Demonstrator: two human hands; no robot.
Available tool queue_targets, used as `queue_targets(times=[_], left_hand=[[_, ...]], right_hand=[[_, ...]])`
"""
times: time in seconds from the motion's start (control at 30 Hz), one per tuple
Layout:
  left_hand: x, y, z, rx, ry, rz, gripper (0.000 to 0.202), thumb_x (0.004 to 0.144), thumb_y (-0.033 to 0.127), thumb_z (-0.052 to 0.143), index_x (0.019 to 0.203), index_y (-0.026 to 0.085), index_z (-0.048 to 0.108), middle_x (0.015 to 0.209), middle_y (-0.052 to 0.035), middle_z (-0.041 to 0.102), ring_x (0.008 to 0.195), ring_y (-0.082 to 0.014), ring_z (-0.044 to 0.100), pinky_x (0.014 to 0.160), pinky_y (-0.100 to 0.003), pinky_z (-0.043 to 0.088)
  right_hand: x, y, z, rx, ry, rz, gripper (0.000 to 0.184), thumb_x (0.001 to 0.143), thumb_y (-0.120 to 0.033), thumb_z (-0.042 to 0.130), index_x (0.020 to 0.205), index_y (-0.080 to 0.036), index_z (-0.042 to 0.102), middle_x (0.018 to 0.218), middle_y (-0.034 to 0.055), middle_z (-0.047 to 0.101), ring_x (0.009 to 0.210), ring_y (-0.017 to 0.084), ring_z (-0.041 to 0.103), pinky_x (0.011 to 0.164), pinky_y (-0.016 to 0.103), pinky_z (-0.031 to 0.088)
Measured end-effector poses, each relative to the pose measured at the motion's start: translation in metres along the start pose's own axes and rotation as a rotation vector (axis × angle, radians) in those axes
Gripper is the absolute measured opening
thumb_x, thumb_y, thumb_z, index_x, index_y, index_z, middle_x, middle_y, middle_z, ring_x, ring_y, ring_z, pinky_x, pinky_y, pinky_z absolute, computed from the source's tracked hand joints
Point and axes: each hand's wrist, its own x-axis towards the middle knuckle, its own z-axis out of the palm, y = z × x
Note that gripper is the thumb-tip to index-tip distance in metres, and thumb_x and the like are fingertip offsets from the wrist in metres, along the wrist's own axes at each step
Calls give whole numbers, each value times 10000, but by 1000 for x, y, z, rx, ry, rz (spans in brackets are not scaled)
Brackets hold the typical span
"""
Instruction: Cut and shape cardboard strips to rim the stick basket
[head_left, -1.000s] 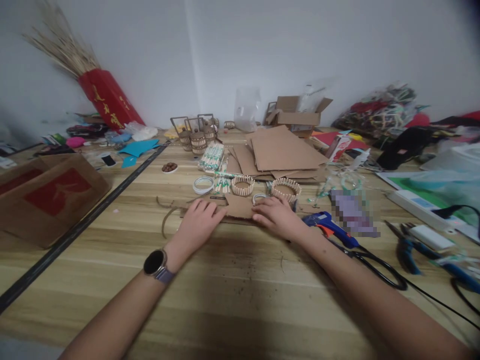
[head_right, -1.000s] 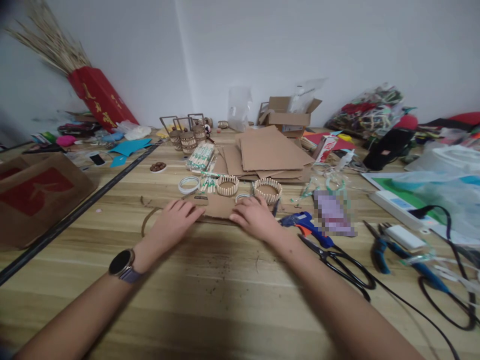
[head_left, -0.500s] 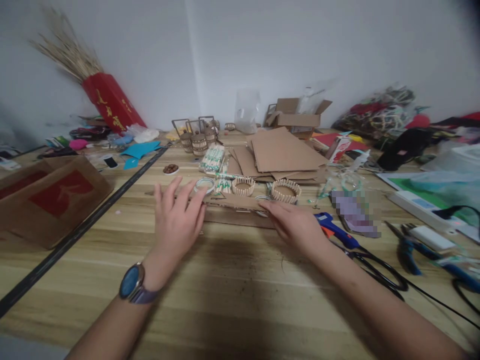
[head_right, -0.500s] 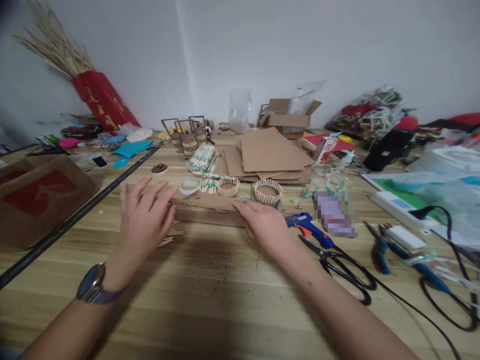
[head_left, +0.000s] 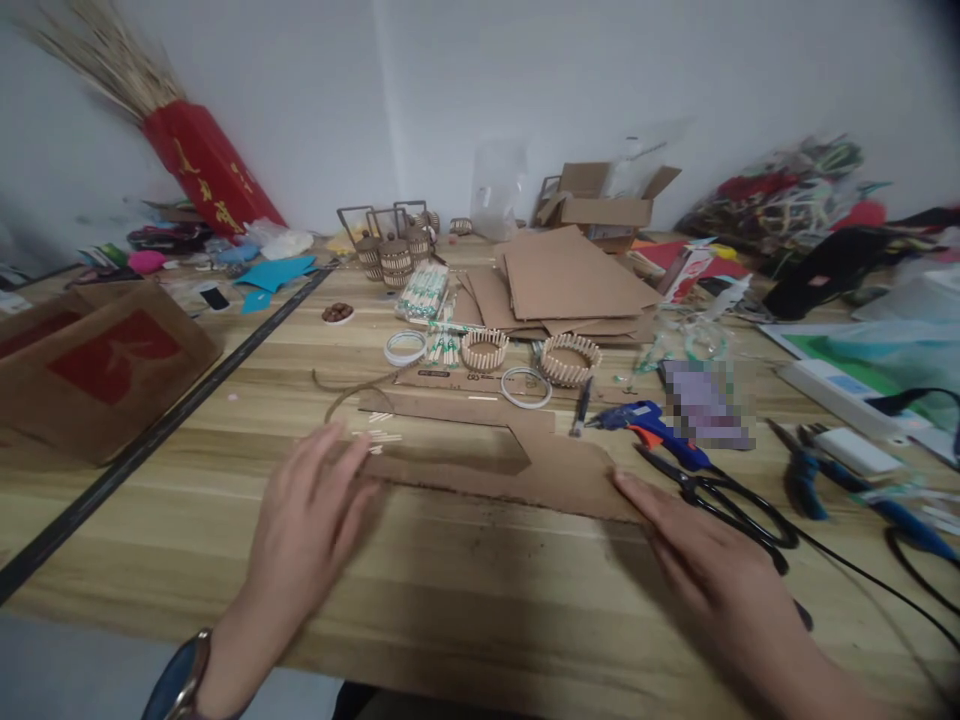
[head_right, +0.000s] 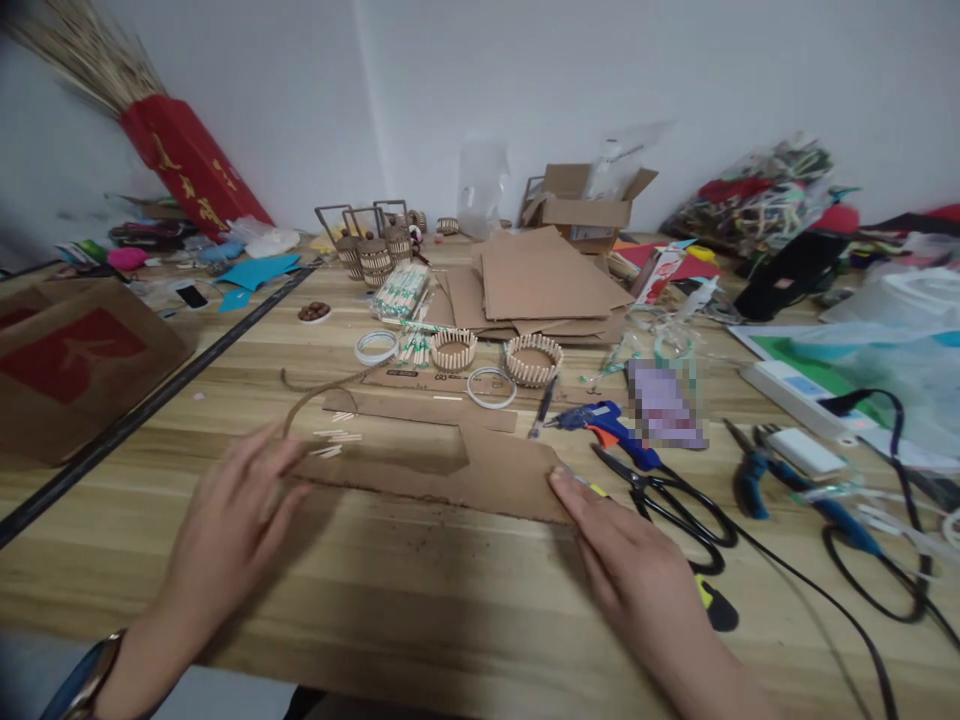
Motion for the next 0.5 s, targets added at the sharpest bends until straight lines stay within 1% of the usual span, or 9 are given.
queue_targets(times=[0.07,0.1,0.17,0.23,0.3,0.33,0.4,0.43,0.5], left_hand=[[3,5,-1,-85,135,-185,640,964,338,554,1533,224,283,1428,-189,494,1300,-374,501,1034,-572,449],[6,9,0,-139,164,-254,678,965,371,552,1549,230,240,1438,-183,482,1303,-366,500,1043,-569,449],[12,22,1,-247,126,-294,608,987,386,507,1531,259,269,1432,-151,495,1299,-332,511,1063,-547,442],[21,38,5,-327,25,-221,461,1011,358,453,1459,280,377,1416,-122,522,1323,-307,493,1081,-520,428],[33,57,9,-370,-42,-129,403,1012,325,439,1408,258,417,1398,-126,543,1360,-314,448,1097,-533,398],[40,66,12,-376,-79,-109,426,1000,328,454,1411,231,400,1385,-141,552,1362,-331,435,1098,-558,383],[52,82,18,-390,-186,-127,509,928,402,553,1370,185,422,1290,-161,604,1242,-361,521,1029,-584,428],[58,88,21,-392,-276,-151,547,876,427,610,1330,167,453,1208,-159,639,1143,-360,572,954,-562,481],[65,94,26,-358,-421,-167,539,814,410,660,1256,138,513,1069,-145,677,1006,-346,611,868,-531,515]], right_hand=[[3,-12,2,199,-3,278,345,963,-274,510,1259,-259,687,1150,65,757,1018,245,734,866,356,611],[6,-21,3,327,-12,437,306,955,-367,534,1150,-251,740,1078,67,779,977,263,745,848,377,617],[14,-45,12,683,-105,684,366,939,-509,539,993,-235,774,975,77,796,927,281,752,853,408,610],[19,-74,26,1047,-149,835,461,934,-594,513,1057,-218,749,1030,94,784,963,282,741,897,425,585],[19,-101,43,1254,-201,840,485,891,-629,566,1080,-215,733,1101,100,762,978,285,729,883,420,582],[18,-112,51,1265,-193,812,491,883,-644,561,1034,-211,737,1047,95,768,933,278,729,859,412,583],[13,-130,62,1167,-240,709,450,936,-594,501,1007,-208,720,1005,82,758,953,257,695,891,393,552],[11,-136,65,1096,-269,651,431,959,-558,468,975,-200,708,963,78,753,925,242,682,875,373,546],[8,-141,62,964,-364,538,357,967,-464,456,916,-184,673,893,70,737,834,209,654,794,319,543]])
